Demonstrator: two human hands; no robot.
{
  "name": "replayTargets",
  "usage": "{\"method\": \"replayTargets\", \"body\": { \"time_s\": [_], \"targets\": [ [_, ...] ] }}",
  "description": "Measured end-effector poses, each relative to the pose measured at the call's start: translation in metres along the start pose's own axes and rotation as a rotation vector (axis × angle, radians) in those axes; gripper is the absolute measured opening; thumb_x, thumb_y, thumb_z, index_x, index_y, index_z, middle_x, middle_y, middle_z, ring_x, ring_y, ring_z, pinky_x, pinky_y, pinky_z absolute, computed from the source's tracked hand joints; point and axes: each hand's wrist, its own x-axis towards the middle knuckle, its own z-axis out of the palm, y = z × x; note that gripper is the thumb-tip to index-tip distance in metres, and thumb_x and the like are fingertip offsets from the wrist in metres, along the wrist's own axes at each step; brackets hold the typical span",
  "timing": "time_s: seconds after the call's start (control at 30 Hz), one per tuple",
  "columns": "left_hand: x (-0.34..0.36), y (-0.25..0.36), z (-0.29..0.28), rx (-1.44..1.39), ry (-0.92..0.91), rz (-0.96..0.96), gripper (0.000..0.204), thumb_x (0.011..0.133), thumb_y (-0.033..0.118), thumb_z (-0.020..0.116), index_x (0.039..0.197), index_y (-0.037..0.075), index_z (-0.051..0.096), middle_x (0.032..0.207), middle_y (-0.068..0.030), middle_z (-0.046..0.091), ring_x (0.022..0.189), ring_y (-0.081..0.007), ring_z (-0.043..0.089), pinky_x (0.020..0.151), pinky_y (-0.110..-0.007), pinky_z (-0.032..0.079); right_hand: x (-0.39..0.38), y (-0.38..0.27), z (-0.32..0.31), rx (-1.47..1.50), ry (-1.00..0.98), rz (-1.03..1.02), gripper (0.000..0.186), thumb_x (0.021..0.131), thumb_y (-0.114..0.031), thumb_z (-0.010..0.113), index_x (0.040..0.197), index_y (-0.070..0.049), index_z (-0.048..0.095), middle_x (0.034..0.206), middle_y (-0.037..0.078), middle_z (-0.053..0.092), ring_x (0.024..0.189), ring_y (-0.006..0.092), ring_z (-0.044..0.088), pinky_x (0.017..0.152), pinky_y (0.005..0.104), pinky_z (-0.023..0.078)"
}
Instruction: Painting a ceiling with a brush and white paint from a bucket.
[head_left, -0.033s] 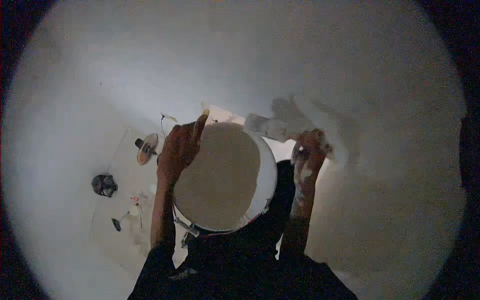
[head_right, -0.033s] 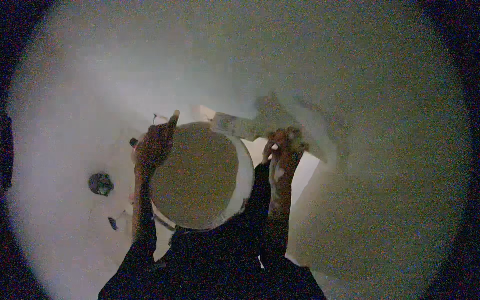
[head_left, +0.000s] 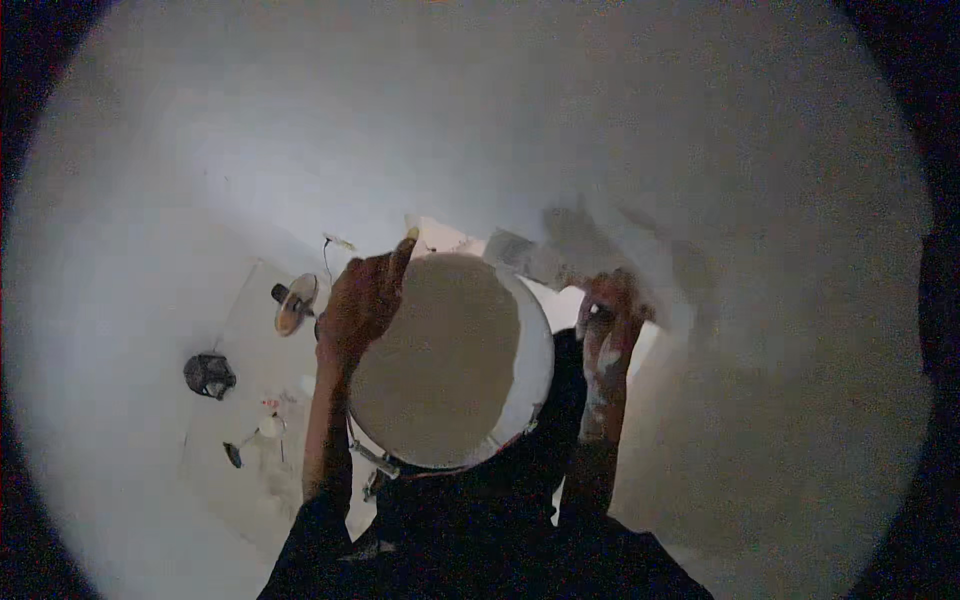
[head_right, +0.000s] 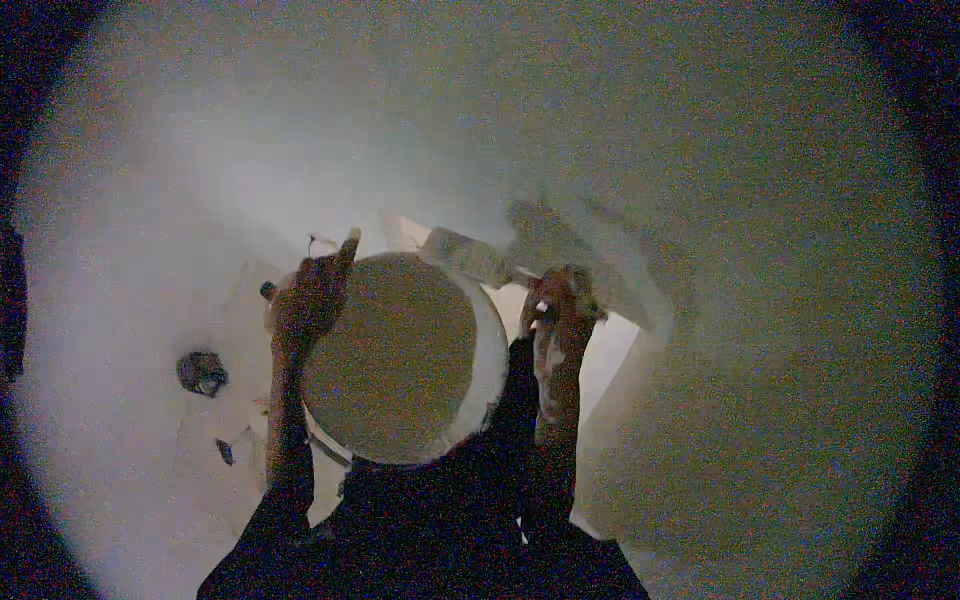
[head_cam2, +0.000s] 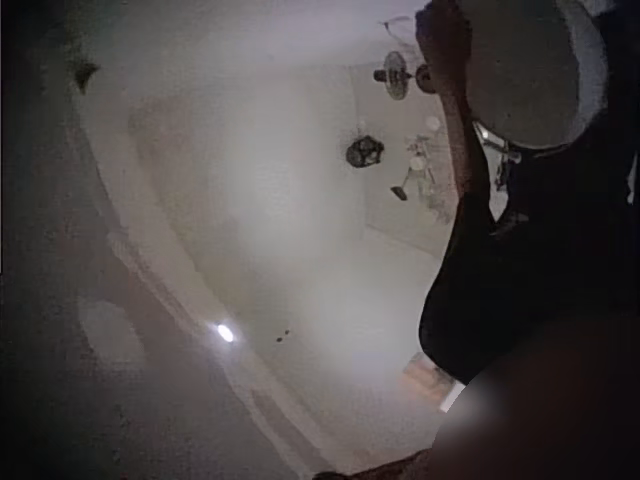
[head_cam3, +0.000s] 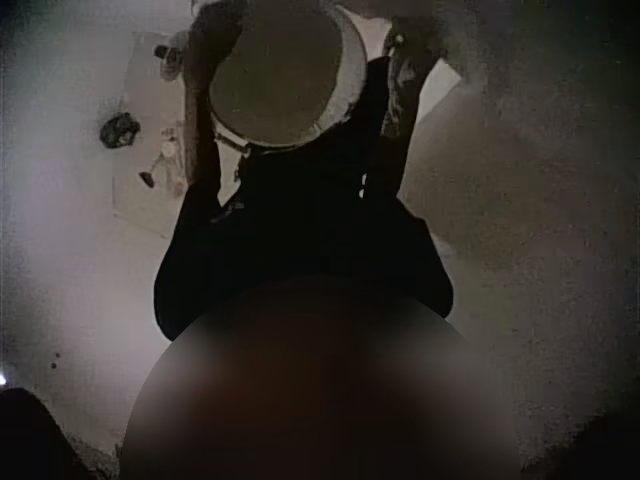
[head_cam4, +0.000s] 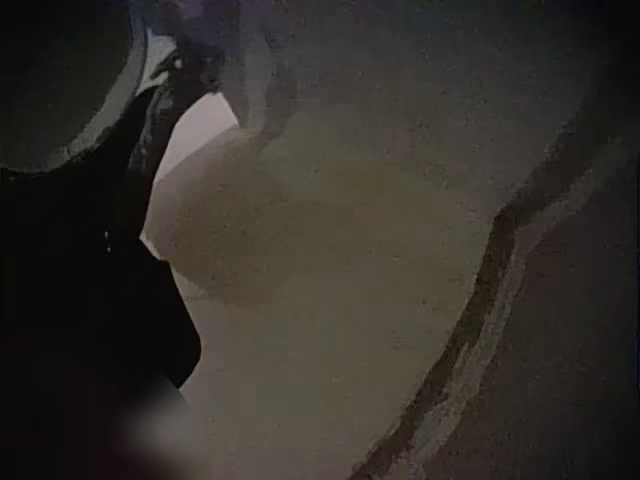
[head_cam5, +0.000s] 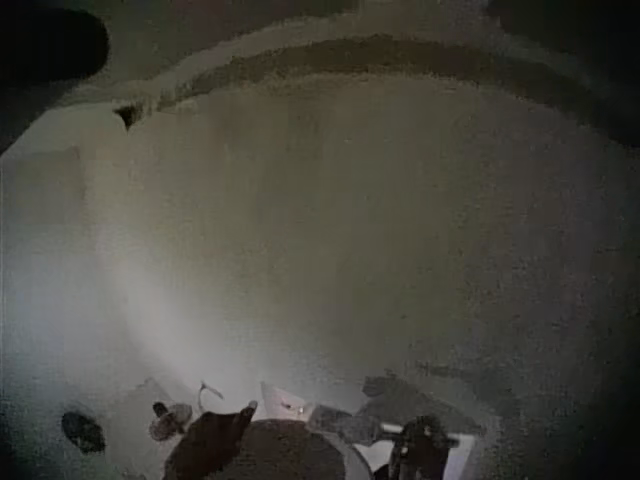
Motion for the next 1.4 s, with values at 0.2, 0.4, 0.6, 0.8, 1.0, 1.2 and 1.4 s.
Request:
{"method": "replayTargets", "body": {
  "time_s": [0.2,0.4,0.6,0.8,1.0,1.2,1.4],
  "targets": [
    [-0.010,0.013,0.016,-0.034,0.192,0.038,0.063,0.083,0.010,0.056,0.142,0.007,0.033,0.089,-0.0104,0.057,0.073,-0.0251,0.054,0.063,-0.036,0.050,0.008,-0.023,0.006,-0.103,-0.134,0.205,0.042,0.089,-0.038,0.061,0.105,0.001,0.063,0.109,0.016,0.063,0.076,0.0280,0.064,0.057,0.0339,0.056],
    [-0.010,0.017,0.011,-0.178,0.150,0.012,0.066,0.081,0.012,0.059,0.142,0.007,0.034,0.084,-0.0115,0.060,0.067,-0.0275,0.057,0.057,-0.039,0.052,0.059,-0.113,0.060,-0.676,-0.301,0.116,0.035,0.093,-0.024,0.057,0.108,0.007,0.062,0.097,0.016,0.066,0.084,0.0259,0.067,0.062,0.0330,0.058],
    [0.003,0.013,0.020,-0.218,0.136,0.001,0.067,0.080,0.008,0.059,0.142,0.010,0.033,0.084,-0.0109,0.065,0.066,-0.0278,0.061,0.054,-0.039,0.054,0.109,-0.137,0.135,-1.225,-0.659,-0.392,0.026,0.086,-0.018,0.068,0.105,-0.001,0.062,0.093,0.014,0.064,0.079,0.0244,0.066,0.067,0.0329,0.055],
    [0.008,0.015,0.021,-0.217,0.175,-0.012,0.065,0.080,0.009,0.057,0.142,0.011,0.034,0.081,-0.0123,0.065,0.065,-0.0290,0.063,0.055,-0.041,0.054,0.141,-0.142,0.168,-1.371,-0.658,-0.362,0.022,0.086,-0.020,0.068,0.099,-0.004,0.060,0.089,0.015,0.058,0.083,0.0288,0.063,0.072,0.0358,0.054],
    [0.010,0.014,0.018,-0.248,0.130,-0.013,0.061,0.081,0.008,0.056,0.140,0.011,0.038,0.081,-0.0127,0.066,0.064,-0.0286,0.064,0.055,-0.042,0.054,0.173,-0.116,0.181,-1.242,-0.955,-0.918,0.022,0.086,-0.024,0.068,0.096,-0.006,0.061,0.100,0.017,0.056,0.102,0.0314,0.055,0.090,0.0408,0.047],
    [0.008,0.017,0.019,-0.183,0.190,-0.006,0.059,0.081,0.007,0.055,0.138,0.008,0.040,0.081,-0.0124,0.066,0.063,-0.0304,0.063,0.055,-0.041,0.054,0.181,-0.112,0.191,-1.190,-1.177,-0.789,0.028,0.087,-0.032,0.064,0.097,-0.005,0.062,0.102,0.015,0.056,0.100,0.0331,0.053,0.089,0.0422,0.045],
    [0.011,0.012,0.026,-0.179,0.122,-0.028,0.056,0.082,0.008,0.057,0.135,0.007,0.043,0.084,-0.0124,0.066,0.065,-0.0299,0.063,0.056,-0.038,0.055,0.170,-0.113,0.196,-1.823,-1.194,-0.980,0.035,0.088,-0.039,0.058,0.100,-0.006,0.058,0.098,0.018,0.058,0.087,0.0336,0.062,0.069,0.0386,0.053]
  ]
}}
